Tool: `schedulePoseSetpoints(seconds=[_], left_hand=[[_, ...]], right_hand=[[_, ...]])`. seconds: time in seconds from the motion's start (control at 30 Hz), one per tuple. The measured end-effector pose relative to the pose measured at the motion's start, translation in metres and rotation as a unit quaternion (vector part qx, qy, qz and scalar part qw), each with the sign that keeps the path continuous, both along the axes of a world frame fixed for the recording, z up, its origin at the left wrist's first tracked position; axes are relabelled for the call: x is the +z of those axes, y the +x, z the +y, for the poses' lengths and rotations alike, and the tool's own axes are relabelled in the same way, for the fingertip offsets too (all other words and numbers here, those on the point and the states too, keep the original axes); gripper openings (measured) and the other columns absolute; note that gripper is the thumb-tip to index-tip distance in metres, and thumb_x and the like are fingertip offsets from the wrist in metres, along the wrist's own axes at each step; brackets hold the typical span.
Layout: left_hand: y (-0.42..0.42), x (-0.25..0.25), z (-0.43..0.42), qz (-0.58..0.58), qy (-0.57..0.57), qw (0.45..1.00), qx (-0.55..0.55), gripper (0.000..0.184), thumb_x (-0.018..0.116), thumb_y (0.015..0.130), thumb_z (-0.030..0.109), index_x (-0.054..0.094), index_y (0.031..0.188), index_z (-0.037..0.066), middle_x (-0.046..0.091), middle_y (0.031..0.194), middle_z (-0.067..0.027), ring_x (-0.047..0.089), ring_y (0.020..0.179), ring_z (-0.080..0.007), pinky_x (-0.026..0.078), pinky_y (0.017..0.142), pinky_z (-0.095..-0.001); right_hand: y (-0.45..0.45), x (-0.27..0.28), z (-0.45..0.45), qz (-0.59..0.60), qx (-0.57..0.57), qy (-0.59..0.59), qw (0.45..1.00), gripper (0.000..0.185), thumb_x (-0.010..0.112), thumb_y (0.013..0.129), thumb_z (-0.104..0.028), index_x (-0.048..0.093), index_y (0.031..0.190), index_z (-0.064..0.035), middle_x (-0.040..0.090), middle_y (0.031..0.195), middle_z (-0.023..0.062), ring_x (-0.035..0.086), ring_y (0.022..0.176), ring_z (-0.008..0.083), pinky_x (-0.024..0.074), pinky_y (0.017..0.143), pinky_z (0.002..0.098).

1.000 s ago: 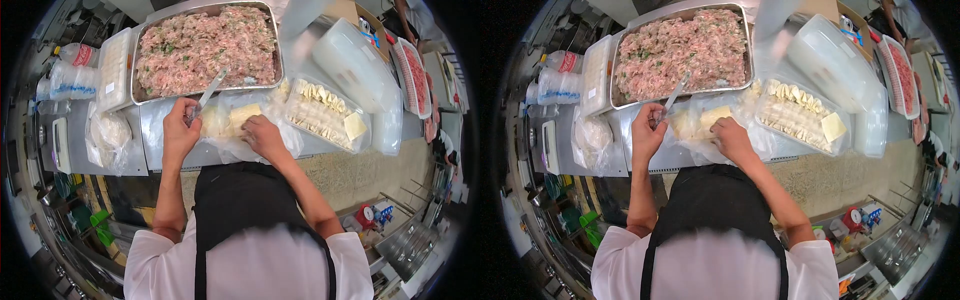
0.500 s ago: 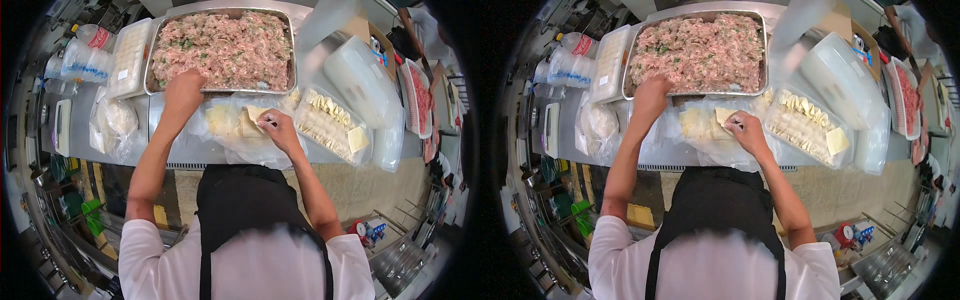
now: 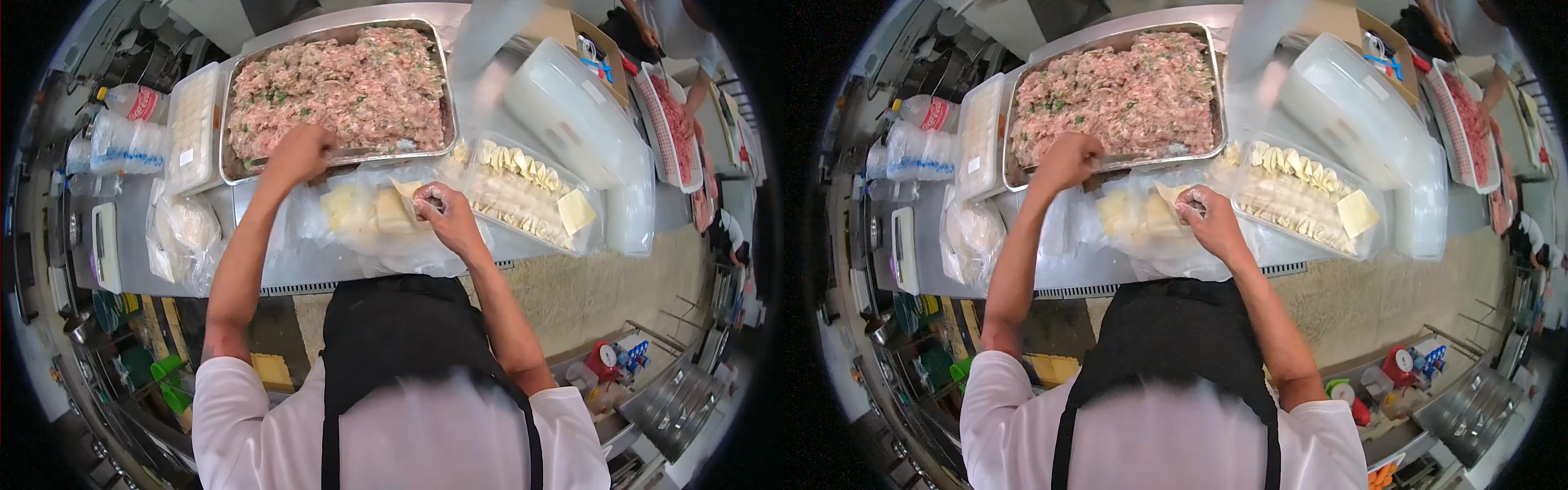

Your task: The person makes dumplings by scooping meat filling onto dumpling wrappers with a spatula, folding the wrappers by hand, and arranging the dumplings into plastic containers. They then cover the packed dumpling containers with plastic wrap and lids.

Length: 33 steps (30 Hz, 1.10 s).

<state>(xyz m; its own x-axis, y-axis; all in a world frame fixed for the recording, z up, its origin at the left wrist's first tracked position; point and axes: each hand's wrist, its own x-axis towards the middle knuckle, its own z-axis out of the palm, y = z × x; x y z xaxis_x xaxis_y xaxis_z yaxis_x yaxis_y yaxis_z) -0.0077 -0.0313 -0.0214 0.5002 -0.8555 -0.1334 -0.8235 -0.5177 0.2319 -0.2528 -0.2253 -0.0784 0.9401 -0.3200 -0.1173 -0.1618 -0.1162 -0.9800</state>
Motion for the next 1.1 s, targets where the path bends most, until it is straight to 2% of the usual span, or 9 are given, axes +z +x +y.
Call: schedulePoseSetpoints(seconds=[0.23, 0.33, 0.4, 0.5, 0.67, 0.8, 0.87, 0.97, 1.1], left_hand=[[-0.054, 0.006, 0.026, 0.28, -0.269, 0.902, 0.19, 0.012, 0.07, 0.08, 0.001, 0.067, 0.092, 0.002, 0.059, 0.07, -0.0017, 0.055, 0.06, -0.0101, 0.042, 0.054, -0.0271], [-0.083, 0.011, 0.021, 0.52, -0.307, 0.75, 0.27, 0.013, 0.07, 0.085, 0.004, 0.066, 0.098, 0.004, 0.058, 0.074, 0.0038, 0.047, 0.052, -0.004, 0.034, 0.046, -0.02], [-0.082, 0.017, 0.027, 0.494, -0.366, 0.745, 0.258, 0.016, 0.071, 0.087, 0.007, 0.066, 0.103, 0.005, 0.059, 0.076, 0.003, 0.045, 0.047, -0.0034, 0.03, 0.041, -0.0187], [-0.04, 0.031, 0.056, 0.237, -0.284, 0.905, 0.21, 0.01, 0.07, 0.084, 0.005, 0.069, 0.092, 0.0, 0.064, 0.08, -0.0019, 0.059, 0.061, -0.0133, 0.045, 0.051, -0.0278], [-0.005, 0.037, 0.04, -0.08, -0.053, 0.992, 0.079, 0.013, 0.066, 0.074, 0.001, 0.071, 0.086, 0.0, 0.068, 0.087, -0.0157, 0.065, 0.069, -0.0337, 0.052, 0.063, -0.0422], [-0.015, 0.002, 0.006, -0.06, 0.019, 0.996, 0.063, 0.017, 0.065, 0.069, 0.002, 0.072, 0.084, 0.003, 0.065, 0.081, -0.0162, 0.065, 0.081, -0.0384, 0.052, 0.07, -0.0462], [-0.007, -0.008, 0.003, -0.044, 0.006, 0.999, 0.008, 0.016, 0.066, 0.069, 0.003, 0.072, 0.084, 0.004, 0.065, 0.077, -0.0146, 0.065, 0.082, -0.0372, 0.052, 0.071, -0.0454], [-0.003, 0.025, 0.001, 0.047, -0.15, 0.988, -0.008, 0.013, 0.061, 0.068, 0.003, 0.069, 0.077, 0.004, 0.067, 0.083, -0.0182, 0.066, 0.081, -0.0408, 0.053, 0.071, -0.0502], [-0.008, 0.009, -0.006, -0.073, -0.032, 0.996, 0.029, 0.015, 0.061, 0.067, 0.003, 0.07, 0.079, 0.004, 0.067, 0.082, -0.018, 0.066, 0.082, -0.039, 0.053, 0.072, -0.0496]], right_hand=[[0.005, 0.03, 0.005, 0.03, -0.036, 0.184, 0.982, 0.017, 0.065, 0.095, -0.012, 0.065, 0.1, 0.0036, 0.065, 0.094, 0.0058, 0.061, 0.083, 0.0108, 0.0543, 0.074, 0.0272], [0.001, 0.033, 0.0, 0.003, -0.038, 0.227, 0.973, 0.019, 0.065, 0.095, -0.013, 0.064, 0.105, 0.0032, 0.064, 0.112, 0.0094, 0.061, 0.089, 0.0098, 0.0549, 0.079, 0.0272], [-0.007, 0.035, -0.009, -0.024, -0.036, 0.237, 0.97, 0.021, 0.064, 0.095, -0.013, 0.061, 0.108, 0.0038, 0.063, 0.122, 0.0127, 0.061, 0.09, 0.0097, 0.0547, 0.079, 0.0264], [-0.02, 0.043, -0.026, -0.105, -0.004, 0.425, 0.899, 0.045, 0.058, 0.099, -0.026, 0.051, 0.129, 0.007, 0.05, 0.143, 0.021, 0.061, 0.112, 0.0229, 0.0512, 0.098, 0.0381], [-0.012, 0.053, -0.029, -0.142, 0.028, 0.661, 0.736, 0.072, 0.039, 0.103, -0.044, 0.025, 0.149, 0.0092, 0.035, 0.152, 0.029, 0.035, 0.141, 0.0467, 0.027, 0.118, 0.0559], [-0.009, 0.042, -0.022, -0.116, 0.005, 0.654, 0.748, 0.065, 0.046, 0.103, -0.036, 0.028, 0.148, 0.0077, 0.037, 0.151, 0.0276, 0.037, 0.139, 0.046, 0.0305, 0.117, 0.0552], [-0.008, 0.042, -0.019, -0.074, -0.053, 0.522, 0.848, 0.058, 0.052, 0.102, -0.026, 0.033, 0.146, 0.0058, 0.044, 0.146, 0.0258, 0.043, 0.136, 0.0425, 0.0345, 0.116, 0.0524], [-0.012, 0.03, -0.026, -0.072, -0.098, 0.495, 0.861, 0.051, 0.055, 0.101, -0.019, 0.039, 0.144, 0.0033, 0.051, 0.14, 0.0238, 0.049, 0.133, 0.0382, 0.0383, 0.114, 0.0495], [-0.014, 0.026, -0.03, -0.071, -0.15, 0.533, 0.83, 0.048, 0.052, 0.102, -0.019, 0.041, 0.144, 0.0024, 0.054, 0.138, 0.0224, 0.052, 0.13, 0.0359, 0.0394, 0.113, 0.0485]])
